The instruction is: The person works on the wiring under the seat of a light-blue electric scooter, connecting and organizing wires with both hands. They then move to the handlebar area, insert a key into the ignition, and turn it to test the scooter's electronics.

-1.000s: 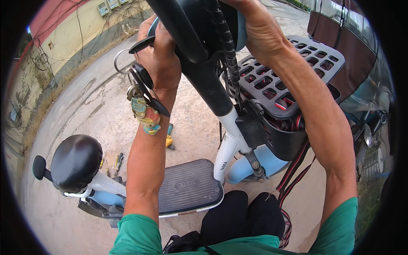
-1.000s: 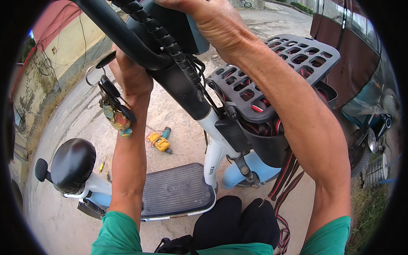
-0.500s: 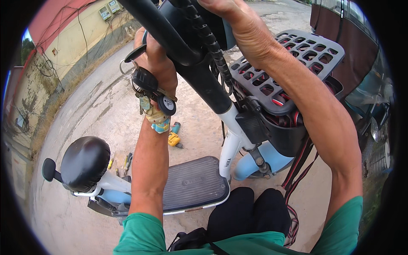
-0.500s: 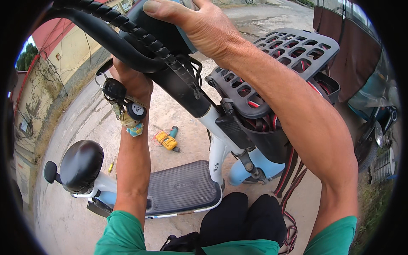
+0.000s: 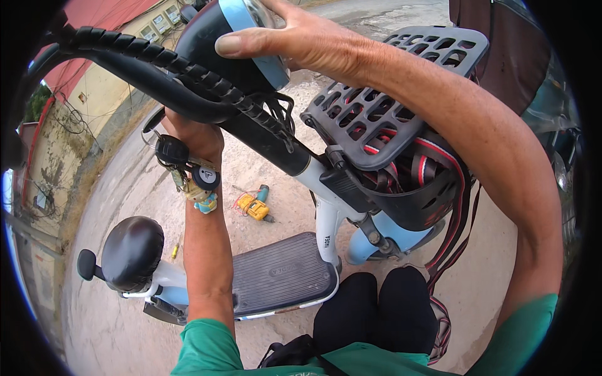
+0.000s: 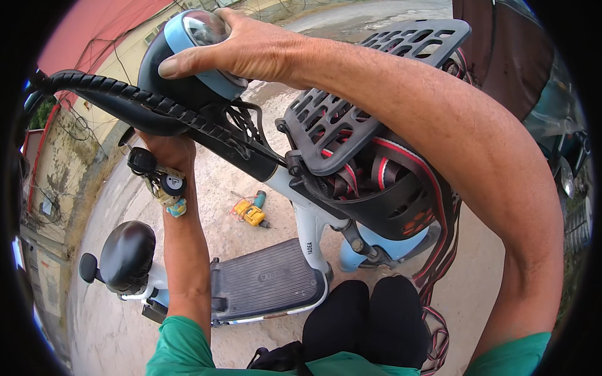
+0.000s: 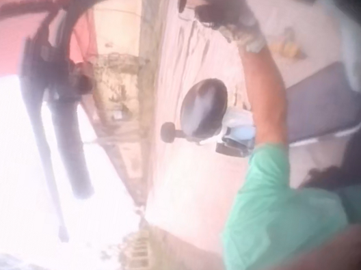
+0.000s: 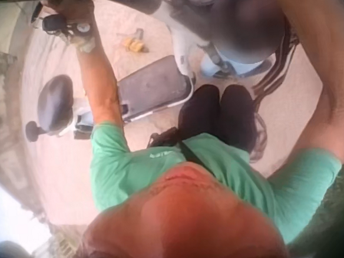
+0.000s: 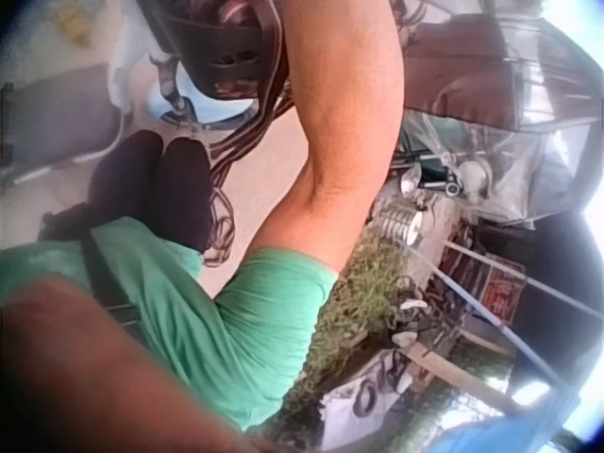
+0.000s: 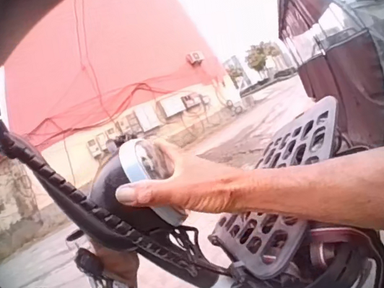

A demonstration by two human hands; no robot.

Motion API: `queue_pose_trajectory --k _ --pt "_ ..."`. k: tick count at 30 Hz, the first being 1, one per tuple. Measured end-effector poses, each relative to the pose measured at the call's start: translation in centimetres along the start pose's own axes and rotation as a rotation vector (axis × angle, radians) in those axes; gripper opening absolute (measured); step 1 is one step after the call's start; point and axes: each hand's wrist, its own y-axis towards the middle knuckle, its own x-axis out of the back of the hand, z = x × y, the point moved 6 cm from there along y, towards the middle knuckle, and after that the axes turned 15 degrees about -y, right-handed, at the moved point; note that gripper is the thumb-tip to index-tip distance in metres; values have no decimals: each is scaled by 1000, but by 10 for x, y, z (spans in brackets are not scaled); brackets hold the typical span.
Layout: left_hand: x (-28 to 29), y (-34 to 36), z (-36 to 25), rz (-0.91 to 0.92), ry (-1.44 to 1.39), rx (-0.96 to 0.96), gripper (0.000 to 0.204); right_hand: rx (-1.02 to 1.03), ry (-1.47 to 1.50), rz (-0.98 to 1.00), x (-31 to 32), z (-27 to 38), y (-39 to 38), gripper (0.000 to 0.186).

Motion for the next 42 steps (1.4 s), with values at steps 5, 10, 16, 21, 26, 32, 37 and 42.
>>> queue_pose_trajectory --k 5,10,16,21,26,32,37,42 --pt "4 -9 -4 -65 148 -144 36 39 -145 61 3 -38 19 126" --pt "-4 -7 -13 -14 316 -198 45 74 -162 43 3 -61 33 139" --pt "-29 -10 -19 -207 238 -107 59 3 -118 -31 -5 -77 26 143" --pt "-13 -10 -27 -313 160 -66 62 -82 -129 48 -6 -60 34 131" --pt "-25 -9 -29 -292 212 -109 61 -35 -135 130 0 -60 38 128" --pt "-36 -9 -14 -311 264 -182 56 -27 -249 69 14 -61 35 131" --pt "-27 -16 -47 -357 306 -162 50 -7 -168 46 -9 -56 36 134" --pt "-26 -11 -25 -392 201 -129 45 -15 -241 16 4 -60 37 136"
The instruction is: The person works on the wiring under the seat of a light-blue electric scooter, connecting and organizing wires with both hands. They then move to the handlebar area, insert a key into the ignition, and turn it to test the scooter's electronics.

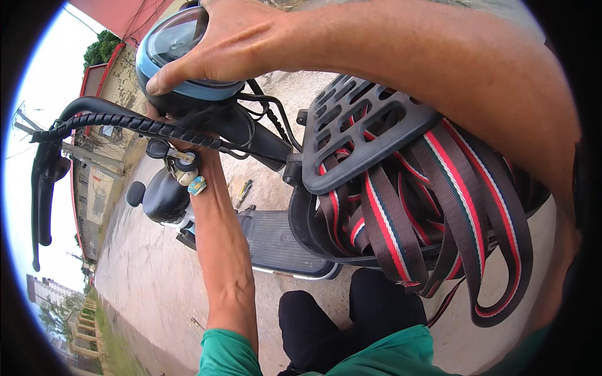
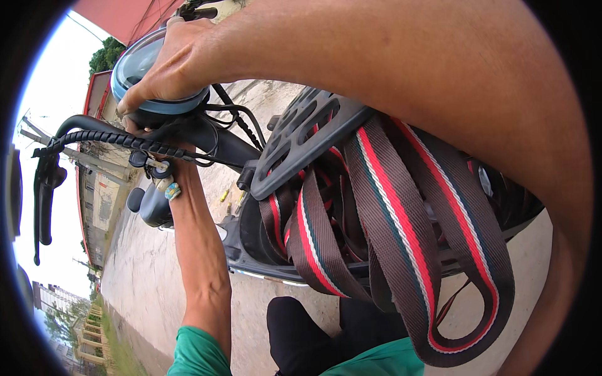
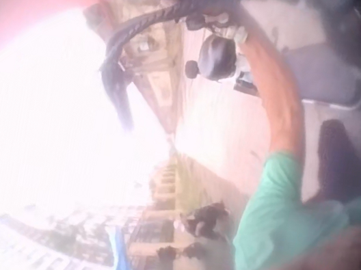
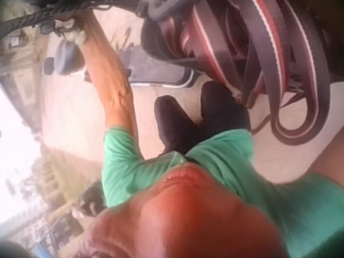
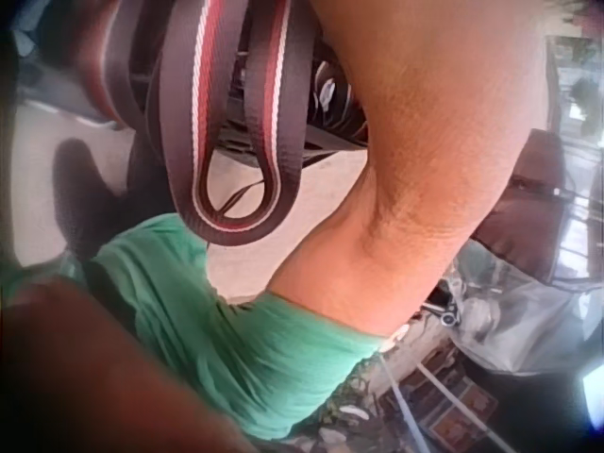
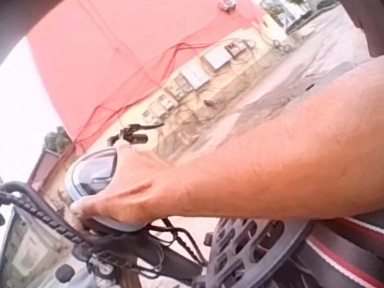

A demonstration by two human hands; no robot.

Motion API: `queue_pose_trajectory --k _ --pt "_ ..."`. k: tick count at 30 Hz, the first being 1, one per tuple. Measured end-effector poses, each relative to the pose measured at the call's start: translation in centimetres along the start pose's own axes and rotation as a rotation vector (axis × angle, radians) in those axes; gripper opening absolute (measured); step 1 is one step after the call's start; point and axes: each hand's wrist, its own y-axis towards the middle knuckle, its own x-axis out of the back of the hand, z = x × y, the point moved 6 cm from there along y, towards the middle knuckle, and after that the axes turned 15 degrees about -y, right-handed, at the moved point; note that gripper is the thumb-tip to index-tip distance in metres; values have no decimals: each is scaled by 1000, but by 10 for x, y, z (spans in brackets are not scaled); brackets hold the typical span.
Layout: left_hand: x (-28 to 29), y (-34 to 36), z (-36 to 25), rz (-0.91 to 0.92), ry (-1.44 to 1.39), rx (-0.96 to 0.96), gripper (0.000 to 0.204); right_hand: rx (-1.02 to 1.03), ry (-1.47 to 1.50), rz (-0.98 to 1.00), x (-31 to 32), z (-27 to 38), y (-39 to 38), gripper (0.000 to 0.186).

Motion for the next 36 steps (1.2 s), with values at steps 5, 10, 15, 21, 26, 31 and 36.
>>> queue_pose_trajectory --k 5,10,15,21,26,31,36 --pt "-5 -6 1 -2 -139 226 60 0 59 41 9 0 -5 136" --pt "-3 -6 -9 15 -15 75 44 -2 134 86 8 -1 -10 143" --pt "-5 -8 -13 -16 97 12 38 6 139 42 13 1 -15 136" --pt "-22 -15 -10 -114 -31 87 45 1 76 94 15 3 -3 130" --pt "-23 -13 -11 -199 -82 147 57 22 74 87 27 7 -2 135" --pt "-17 -18 -16 -230 89 116 54 39 148 81 11 2 -4 123" --pt "-15 -15 -25 -203 283 79 52 15 184 109 14 5 -3 115"
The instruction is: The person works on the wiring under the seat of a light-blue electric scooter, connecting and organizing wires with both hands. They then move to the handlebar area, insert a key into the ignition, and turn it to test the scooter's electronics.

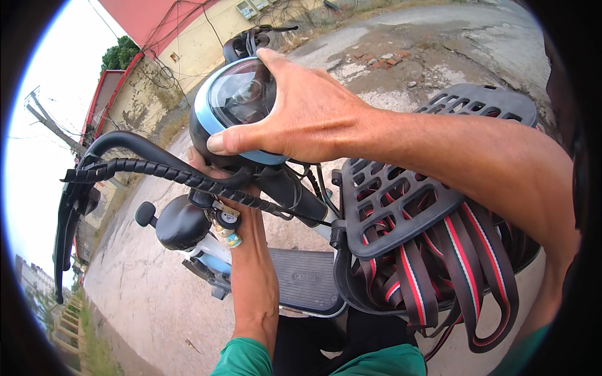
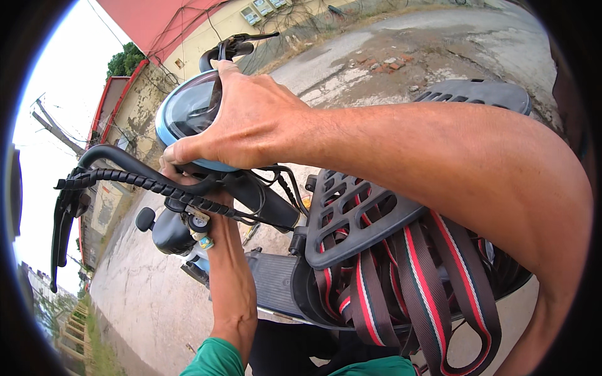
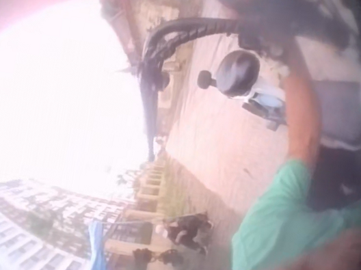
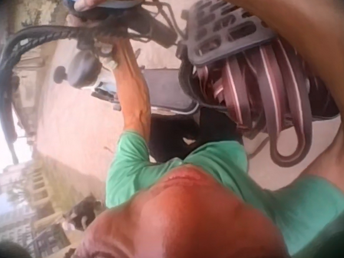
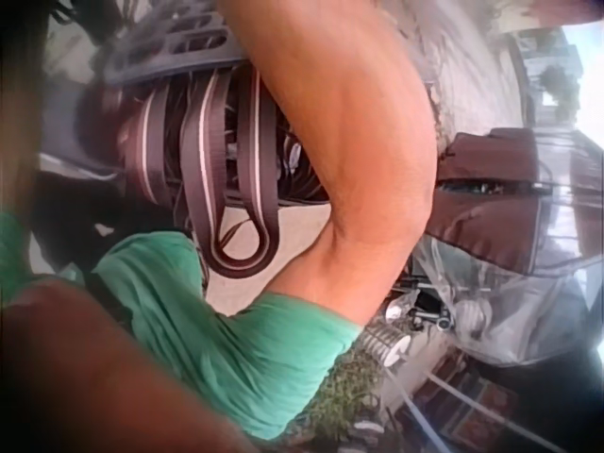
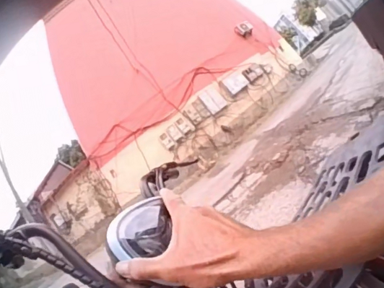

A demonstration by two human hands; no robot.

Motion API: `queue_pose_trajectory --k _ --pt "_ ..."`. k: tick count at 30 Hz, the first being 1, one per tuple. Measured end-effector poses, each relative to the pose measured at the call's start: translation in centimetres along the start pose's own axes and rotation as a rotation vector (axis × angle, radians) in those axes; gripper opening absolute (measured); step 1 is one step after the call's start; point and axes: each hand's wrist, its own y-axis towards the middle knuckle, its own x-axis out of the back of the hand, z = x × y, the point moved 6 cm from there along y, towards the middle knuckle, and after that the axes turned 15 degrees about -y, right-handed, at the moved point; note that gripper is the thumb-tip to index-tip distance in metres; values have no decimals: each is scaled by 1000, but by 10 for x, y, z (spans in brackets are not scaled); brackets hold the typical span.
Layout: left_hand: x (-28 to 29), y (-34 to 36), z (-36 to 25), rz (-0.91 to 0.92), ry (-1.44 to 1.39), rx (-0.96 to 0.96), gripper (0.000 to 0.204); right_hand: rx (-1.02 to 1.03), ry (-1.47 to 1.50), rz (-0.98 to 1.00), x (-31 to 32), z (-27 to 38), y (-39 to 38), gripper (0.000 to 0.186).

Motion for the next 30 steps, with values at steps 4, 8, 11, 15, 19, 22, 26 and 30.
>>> queue_pose_trajectory --k 4,8,11,15,19,22,26,30 --pt "-14 -2 11 -67 -233 42 48 0 -86 -22 10 2 -1 117" --pt "2 0 12 -40 -133 18 45 2 -60 -46 0 -8 -4 124" --pt "9 5 21 -69 -222 42 44 21 -67 -82 -1 -8 -6 129" --pt "1 2 16 -149 -299 61 44 4 -62 -33 -5 -5 -6 131" --pt "14 10 17 -75 -201 15 50 22 4 -42 -5 -1 -3 129" --pt "17 8 27 -58 -183 -1 49 7 -177 59 -6 8 12 117" --pt "19 11 18 -57 -177 -23 47 81 -281 -35 -9 16 26 123" --pt "19 10 26 -57 -192 -18 45 93 -344 -63 -3 19 27 118"
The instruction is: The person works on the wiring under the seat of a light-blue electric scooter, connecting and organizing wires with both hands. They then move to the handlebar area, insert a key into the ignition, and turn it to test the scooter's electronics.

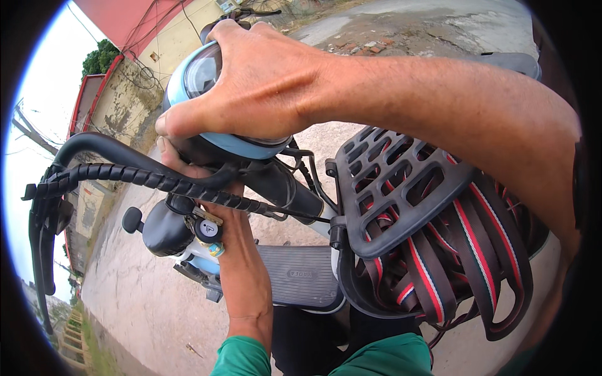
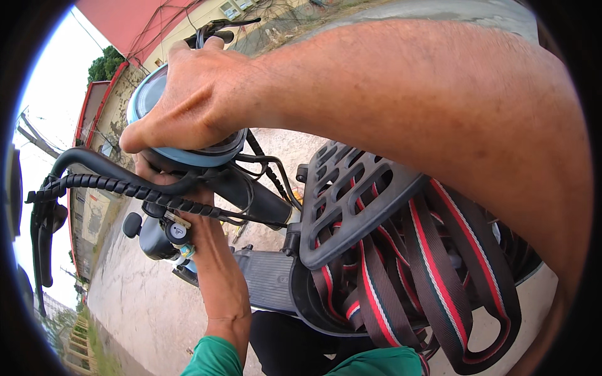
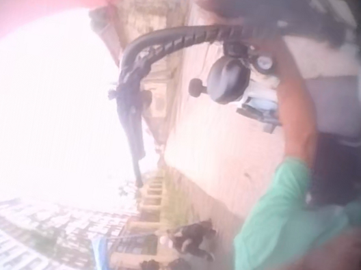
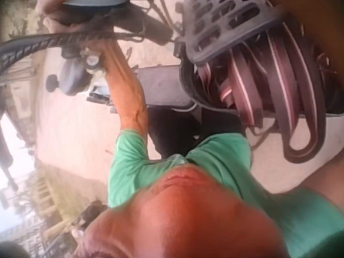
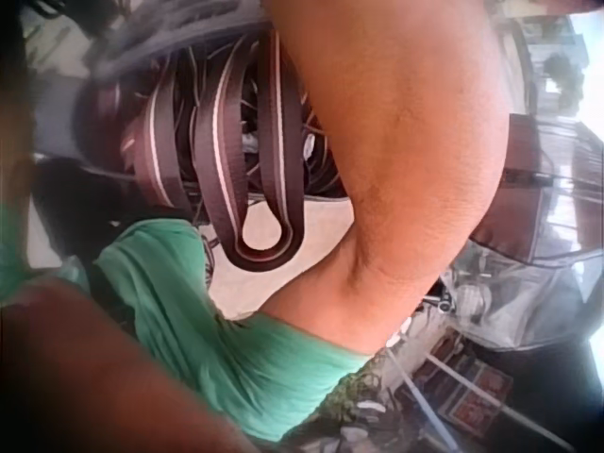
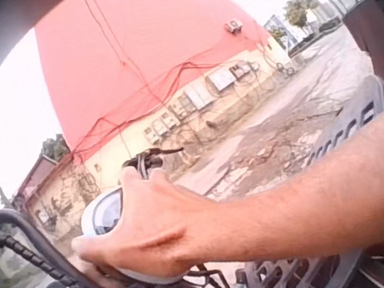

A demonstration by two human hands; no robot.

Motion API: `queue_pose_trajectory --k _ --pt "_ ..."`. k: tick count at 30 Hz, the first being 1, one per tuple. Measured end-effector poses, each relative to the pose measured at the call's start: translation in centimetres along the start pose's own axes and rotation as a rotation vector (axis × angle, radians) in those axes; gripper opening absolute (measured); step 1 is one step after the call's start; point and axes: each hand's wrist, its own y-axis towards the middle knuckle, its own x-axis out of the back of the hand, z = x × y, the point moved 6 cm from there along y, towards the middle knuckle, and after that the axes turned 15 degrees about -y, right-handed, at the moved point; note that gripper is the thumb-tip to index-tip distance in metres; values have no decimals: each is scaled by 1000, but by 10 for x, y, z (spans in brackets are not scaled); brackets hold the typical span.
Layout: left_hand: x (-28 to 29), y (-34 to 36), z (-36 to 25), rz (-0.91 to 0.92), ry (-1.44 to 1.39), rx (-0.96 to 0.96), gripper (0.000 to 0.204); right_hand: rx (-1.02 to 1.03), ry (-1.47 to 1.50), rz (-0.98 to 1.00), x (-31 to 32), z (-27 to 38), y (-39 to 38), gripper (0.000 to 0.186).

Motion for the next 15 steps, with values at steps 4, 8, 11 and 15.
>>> queue_pose_trajectory --k 4,8,11,15 --pt "1 7 -10 17 39 -28 44 6 -4 90 5 7 2 111" --pt "5 9 -15 21 63 -41 43 -56 -69 216 5 10 1 86" --pt "9 8 -15 18 76 -52 42 -47 -48 203 5 10 1 86" --pt "14 -1 7 2 65 -38 42 -82 -87 242 1 0 -4 85"
